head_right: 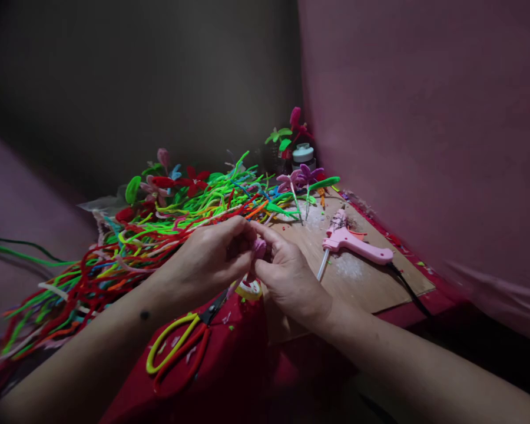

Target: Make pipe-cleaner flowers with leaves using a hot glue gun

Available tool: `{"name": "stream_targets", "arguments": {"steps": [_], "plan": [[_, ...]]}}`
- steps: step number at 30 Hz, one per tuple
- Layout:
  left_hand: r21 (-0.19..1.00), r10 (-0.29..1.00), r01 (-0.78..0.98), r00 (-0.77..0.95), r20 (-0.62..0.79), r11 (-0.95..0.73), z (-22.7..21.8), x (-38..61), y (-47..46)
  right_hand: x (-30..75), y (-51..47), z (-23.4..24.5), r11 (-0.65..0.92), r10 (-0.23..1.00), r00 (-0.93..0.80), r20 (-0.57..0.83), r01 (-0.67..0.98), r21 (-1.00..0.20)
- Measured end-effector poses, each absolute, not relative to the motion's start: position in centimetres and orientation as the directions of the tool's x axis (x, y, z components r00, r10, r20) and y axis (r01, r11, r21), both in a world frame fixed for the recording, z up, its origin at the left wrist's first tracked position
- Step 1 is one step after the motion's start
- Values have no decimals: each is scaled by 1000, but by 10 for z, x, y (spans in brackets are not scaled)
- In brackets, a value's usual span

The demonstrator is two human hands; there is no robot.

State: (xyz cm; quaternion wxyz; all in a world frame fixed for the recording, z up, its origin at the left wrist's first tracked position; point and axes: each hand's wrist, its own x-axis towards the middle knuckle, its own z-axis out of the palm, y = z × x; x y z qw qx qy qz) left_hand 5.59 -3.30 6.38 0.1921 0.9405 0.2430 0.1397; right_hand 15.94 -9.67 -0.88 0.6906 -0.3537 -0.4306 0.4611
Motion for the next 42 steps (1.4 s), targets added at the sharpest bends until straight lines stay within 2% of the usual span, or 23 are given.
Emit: {"name": "stream_targets", "arguments": {"steps": [2,5,8,11,13,17,24,30,35,42], "plan": [[472,511,391,845,156,-790,65,55,-34,159,-97,-8,326,942,195,273,-344,-881],[604,530,340,832,164,-721,66,48,-33,160,-98,-8,303,949,198,245,-367,-880],[682,607,327,765,216,-654,62,36,-29,161,-99,-9,263,953,239,187,-345,-901],[690,663,388,727,178,-611,54,19,-25,164,-99,-11,229,959,240,147,-363,-903],[687,665,435,741,95,-582,46,9,-24,165,-98,-11,224,962,236,139,-384,-896],[679,669,476,742,30,-559,35,-1,-29,165,-97,-11,238,962,226,152,-422,-875],[708,723,431,672,162,-559,25,20,-44,165,-98,-14,191,973,211,98,-483,-854],[810,758,315,613,225,-495,17,39,-43,166,-99,-17,244,957,247,150,-413,-877],[765,732,308,614,293,-565,11,44,-39,166,-98,-20,253,955,244,168,-373,-893],[576,641,365,655,400,-732,16,45,-44,168,-101,-21,247,960,228,164,-410,-878]]}}
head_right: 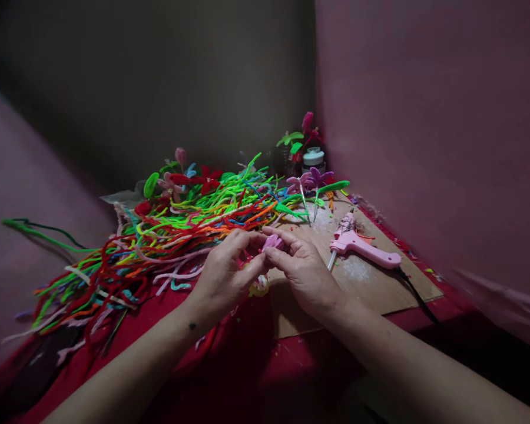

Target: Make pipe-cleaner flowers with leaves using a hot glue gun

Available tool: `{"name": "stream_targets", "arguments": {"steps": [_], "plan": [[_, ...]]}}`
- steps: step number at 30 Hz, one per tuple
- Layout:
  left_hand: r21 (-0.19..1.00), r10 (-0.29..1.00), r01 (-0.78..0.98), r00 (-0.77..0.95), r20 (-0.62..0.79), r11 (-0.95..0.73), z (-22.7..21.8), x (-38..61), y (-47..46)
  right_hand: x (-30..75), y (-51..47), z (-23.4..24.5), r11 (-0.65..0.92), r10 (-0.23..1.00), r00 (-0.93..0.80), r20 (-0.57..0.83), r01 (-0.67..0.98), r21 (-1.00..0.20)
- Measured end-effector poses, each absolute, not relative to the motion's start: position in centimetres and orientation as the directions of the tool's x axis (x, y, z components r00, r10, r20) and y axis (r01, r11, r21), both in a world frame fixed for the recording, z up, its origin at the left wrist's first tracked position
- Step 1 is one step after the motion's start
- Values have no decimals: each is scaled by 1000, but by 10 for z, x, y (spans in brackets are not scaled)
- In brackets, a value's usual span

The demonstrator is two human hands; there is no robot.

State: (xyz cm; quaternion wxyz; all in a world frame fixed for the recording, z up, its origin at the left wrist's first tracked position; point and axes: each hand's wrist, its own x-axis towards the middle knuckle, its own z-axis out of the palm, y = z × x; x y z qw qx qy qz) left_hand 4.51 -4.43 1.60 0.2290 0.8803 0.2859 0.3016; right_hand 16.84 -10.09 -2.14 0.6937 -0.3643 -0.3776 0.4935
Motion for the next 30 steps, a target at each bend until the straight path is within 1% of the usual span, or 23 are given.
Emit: {"name": "stream_targets", "arguments": {"steps": [4,11,16,25,30], "plan": [[518,614,382,675,410,-765,17,44,-45,168,-100,-23,214,965,233,121,-428,-878],[509,610,380,666,429,-773,12,43,-43,163,-100,-22,195,956,277,92,-372,-907],[475,589,382,681,435,-792,11,42,-44,162,-100,-17,198,955,274,114,-306,-931],[414,552,379,686,474,-827,9,42,-46,161,-99,-22,219,946,293,139,-262,-940],[358,527,393,709,468,-847,8,42,-47,161,-101,-19,219,949,281,144,-258,-941]]}}
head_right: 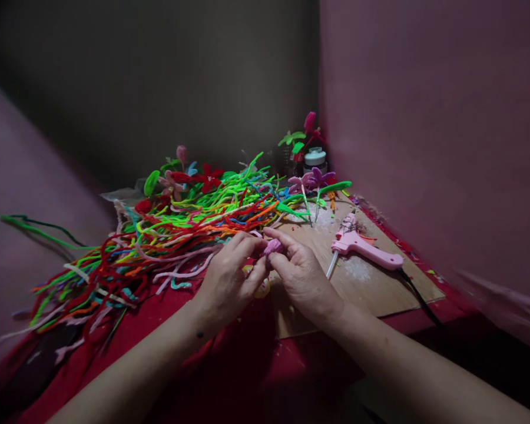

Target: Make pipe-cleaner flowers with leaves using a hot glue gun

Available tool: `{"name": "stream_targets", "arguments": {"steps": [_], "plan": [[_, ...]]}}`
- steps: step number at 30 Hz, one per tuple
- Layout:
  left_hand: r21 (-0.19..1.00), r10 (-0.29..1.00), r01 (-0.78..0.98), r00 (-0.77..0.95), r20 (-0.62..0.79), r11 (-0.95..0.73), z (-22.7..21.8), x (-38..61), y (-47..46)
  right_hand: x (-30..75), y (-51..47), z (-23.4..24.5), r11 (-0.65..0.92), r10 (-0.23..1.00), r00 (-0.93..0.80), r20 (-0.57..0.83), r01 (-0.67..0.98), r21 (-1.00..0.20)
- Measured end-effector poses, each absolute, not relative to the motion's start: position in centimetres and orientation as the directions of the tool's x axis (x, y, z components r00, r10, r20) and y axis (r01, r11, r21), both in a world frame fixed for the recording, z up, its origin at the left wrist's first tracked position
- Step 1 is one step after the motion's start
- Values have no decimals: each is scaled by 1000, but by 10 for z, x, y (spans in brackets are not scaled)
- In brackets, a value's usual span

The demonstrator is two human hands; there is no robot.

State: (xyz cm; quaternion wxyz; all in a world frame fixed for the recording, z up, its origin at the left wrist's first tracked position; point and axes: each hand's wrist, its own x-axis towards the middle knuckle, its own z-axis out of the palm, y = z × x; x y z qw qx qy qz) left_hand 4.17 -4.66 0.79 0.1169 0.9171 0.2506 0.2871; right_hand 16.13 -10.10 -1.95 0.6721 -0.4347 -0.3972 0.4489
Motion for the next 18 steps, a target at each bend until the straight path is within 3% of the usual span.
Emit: {"name": "stream_targets", "arguments": {"steps": [6,15,18], "plan": [[383,540,396,723,431,-835,14,39,-47,162,-104,-21,201,962,248,116,-356,-912],[541,614,359,668,421,-761,18,32,-43,161,-103,-20,200,967,237,96,-467,-861],[582,665,406,663,343,-705,19,24,-37,162,-102,-23,214,962,256,97,-482,-850]]}}
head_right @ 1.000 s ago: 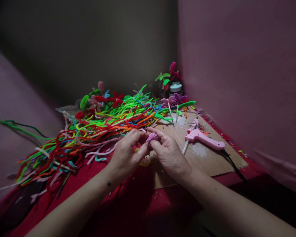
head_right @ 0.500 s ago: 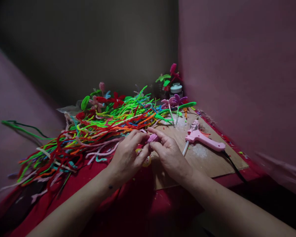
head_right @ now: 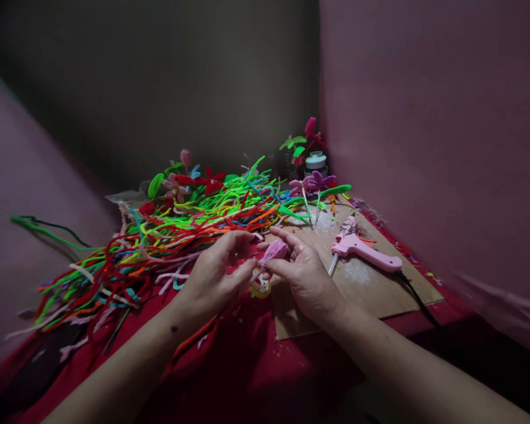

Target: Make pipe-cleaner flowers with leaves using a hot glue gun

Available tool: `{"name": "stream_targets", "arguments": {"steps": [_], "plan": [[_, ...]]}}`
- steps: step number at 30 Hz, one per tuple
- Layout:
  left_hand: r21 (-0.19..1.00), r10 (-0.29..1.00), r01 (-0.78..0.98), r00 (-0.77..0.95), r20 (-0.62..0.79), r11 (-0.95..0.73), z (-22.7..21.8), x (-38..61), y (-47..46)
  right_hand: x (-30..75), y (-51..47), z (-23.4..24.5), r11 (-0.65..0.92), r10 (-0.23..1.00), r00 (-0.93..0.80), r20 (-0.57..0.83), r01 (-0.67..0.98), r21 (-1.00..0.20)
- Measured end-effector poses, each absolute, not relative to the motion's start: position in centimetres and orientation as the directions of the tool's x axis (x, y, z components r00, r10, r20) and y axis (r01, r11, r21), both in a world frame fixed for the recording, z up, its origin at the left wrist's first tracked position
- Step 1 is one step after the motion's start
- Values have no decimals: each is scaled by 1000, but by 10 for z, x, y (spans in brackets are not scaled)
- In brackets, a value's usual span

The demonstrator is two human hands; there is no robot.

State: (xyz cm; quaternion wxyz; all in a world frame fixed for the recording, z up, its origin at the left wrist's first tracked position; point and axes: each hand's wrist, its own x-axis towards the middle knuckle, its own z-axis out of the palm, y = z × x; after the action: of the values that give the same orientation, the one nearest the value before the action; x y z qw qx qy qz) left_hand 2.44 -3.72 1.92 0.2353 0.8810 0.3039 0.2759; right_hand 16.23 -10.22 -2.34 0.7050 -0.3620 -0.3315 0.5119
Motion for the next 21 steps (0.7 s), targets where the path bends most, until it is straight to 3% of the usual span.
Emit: {"name": "stream_targets", "arguments": {"steps": [6,14,21], "plan": [[683,681,522,731,-50,-511,25,3,-23,164,-101,-22,199,958,280,61,-499,-844],[753,697,522,708,-119,-402,19,-22,-25,166,-98,-25,188,959,280,40,-526,-829],[852,730,395,683,-22,-344,-1,-9,-41,164,-99,-24,182,960,277,30,-541,-821]]}}
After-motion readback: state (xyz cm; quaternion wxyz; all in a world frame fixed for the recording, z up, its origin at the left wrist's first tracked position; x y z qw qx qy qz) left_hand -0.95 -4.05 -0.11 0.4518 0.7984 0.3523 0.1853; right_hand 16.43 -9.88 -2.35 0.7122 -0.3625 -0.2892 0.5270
